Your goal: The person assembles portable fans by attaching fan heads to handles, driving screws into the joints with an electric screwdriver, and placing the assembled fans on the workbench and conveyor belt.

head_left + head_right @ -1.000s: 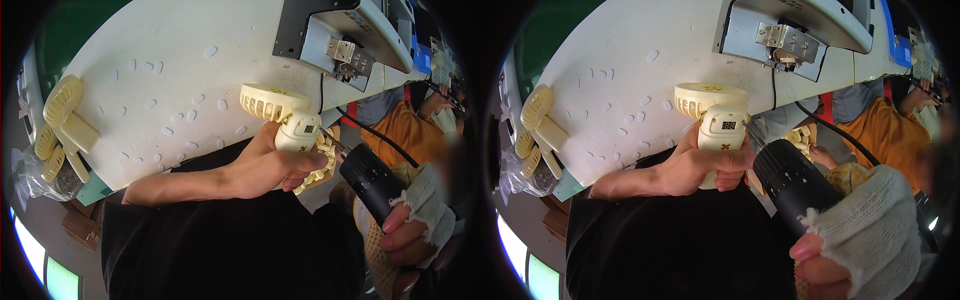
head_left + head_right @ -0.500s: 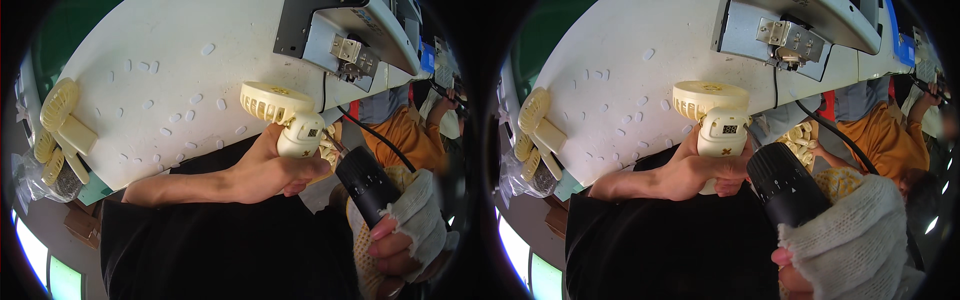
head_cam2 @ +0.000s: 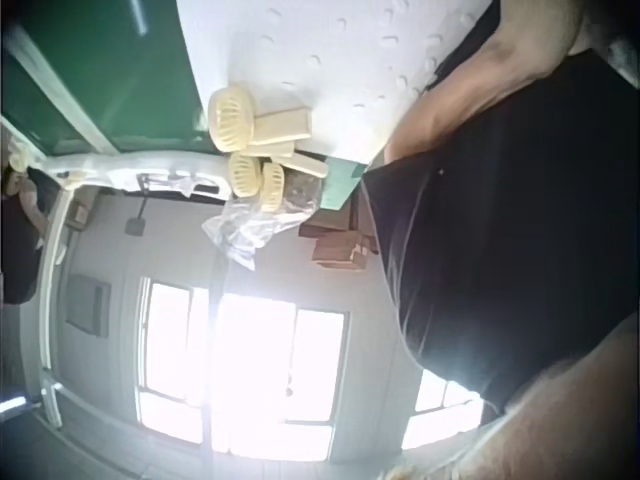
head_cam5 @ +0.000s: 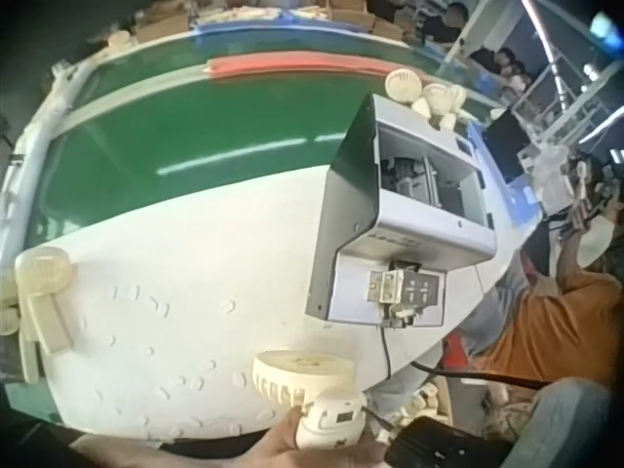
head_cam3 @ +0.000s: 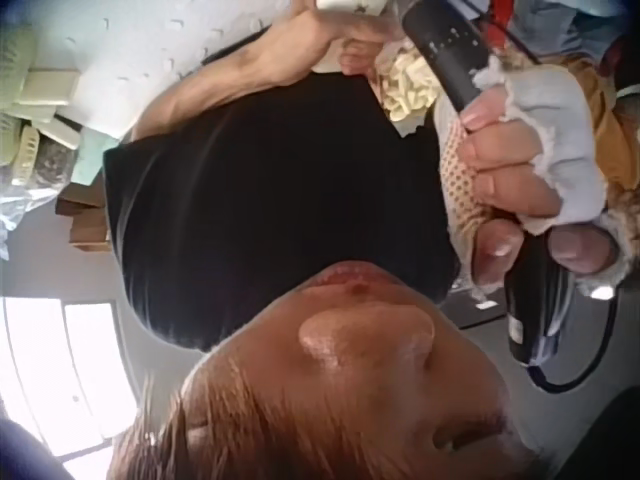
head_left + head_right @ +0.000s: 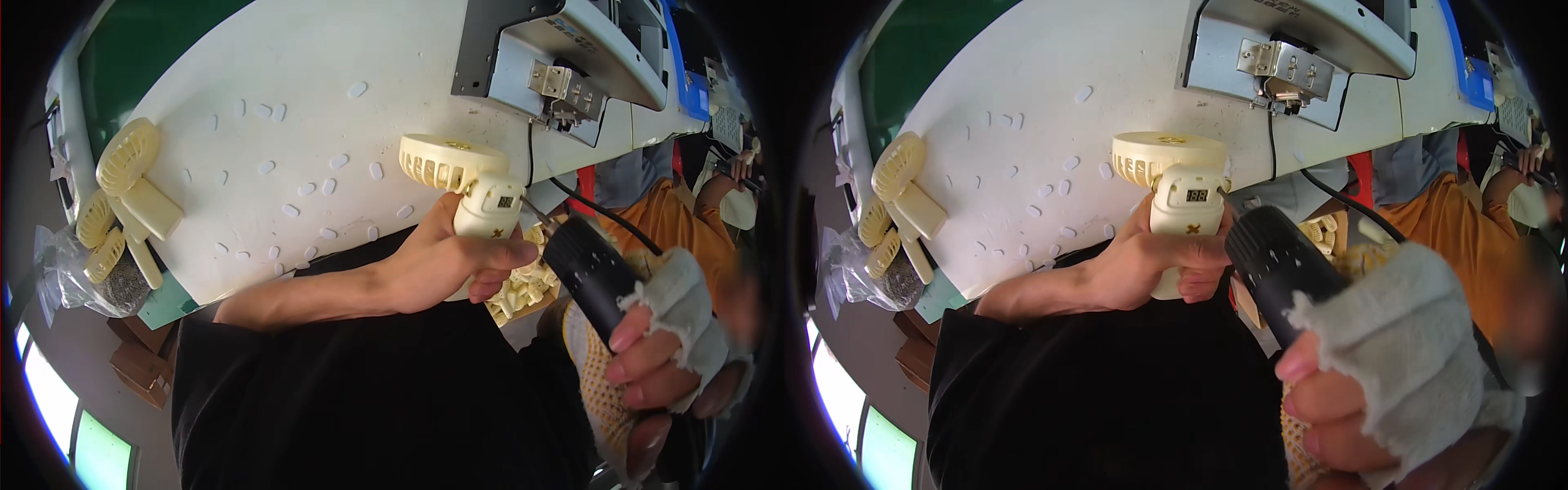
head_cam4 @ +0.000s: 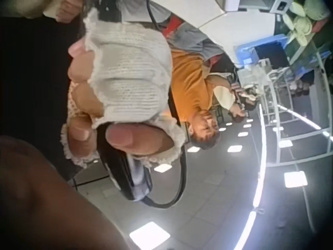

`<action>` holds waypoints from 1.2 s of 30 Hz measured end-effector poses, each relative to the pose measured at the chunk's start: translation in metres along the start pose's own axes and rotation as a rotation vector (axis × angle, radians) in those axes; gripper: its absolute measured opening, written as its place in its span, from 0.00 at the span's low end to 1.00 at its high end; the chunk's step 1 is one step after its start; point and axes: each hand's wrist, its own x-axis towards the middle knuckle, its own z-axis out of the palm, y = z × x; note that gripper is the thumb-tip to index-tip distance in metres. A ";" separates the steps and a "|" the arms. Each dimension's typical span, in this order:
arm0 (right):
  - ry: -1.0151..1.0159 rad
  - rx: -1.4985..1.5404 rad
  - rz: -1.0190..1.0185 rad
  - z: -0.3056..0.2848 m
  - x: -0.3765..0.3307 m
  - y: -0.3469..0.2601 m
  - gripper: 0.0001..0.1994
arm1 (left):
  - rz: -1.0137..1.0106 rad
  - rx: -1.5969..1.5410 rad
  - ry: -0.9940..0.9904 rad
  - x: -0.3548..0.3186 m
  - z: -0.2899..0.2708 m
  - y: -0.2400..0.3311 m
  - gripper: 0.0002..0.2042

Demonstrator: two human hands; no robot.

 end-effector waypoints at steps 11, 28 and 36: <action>0.271 0.241 0.107 -0.011 -0.087 -0.002 0.20 | 0.668 1.240 -0.116 -0.031 -0.063 0.007 0.11; 0.396 0.332 -0.014 0.023 -0.087 0.053 0.20 | 0.534 2.214 0.833 0.065 -0.134 0.304 0.20; 0.369 0.362 0.035 0.010 -0.100 0.070 0.19 | 0.611 2.446 1.661 -0.105 -0.059 0.187 0.20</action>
